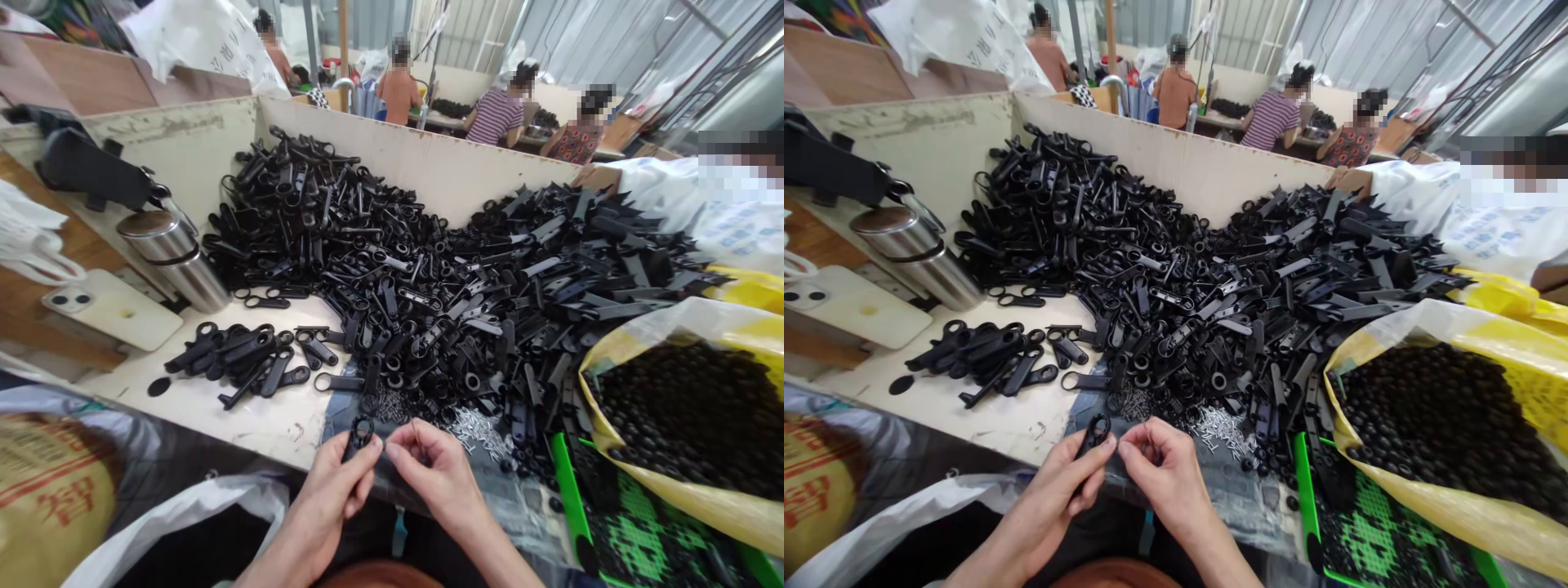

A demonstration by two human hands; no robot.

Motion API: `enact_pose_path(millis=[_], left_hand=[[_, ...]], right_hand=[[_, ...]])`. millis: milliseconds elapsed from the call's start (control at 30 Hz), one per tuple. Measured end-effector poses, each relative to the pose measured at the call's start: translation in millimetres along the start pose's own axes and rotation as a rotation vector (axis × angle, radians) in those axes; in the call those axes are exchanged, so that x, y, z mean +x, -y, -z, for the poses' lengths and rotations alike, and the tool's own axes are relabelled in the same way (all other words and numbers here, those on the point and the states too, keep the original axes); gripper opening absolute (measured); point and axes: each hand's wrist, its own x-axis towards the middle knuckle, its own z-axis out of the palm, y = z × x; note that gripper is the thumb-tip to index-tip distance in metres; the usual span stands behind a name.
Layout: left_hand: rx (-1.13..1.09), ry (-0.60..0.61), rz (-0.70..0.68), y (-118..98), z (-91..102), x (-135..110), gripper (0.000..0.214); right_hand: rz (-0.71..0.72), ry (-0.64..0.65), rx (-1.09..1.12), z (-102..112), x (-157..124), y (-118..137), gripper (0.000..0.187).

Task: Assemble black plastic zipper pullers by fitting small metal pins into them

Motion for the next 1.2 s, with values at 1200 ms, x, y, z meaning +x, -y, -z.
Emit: enact_pose_path(millis=[1200], left_hand=[[-0.478, -0.104, -0.134, -12, -19.0, -35, 0.014]], right_hand=[[0.297, -0.072, -0.211, 47, -10, -4, 0.019]])
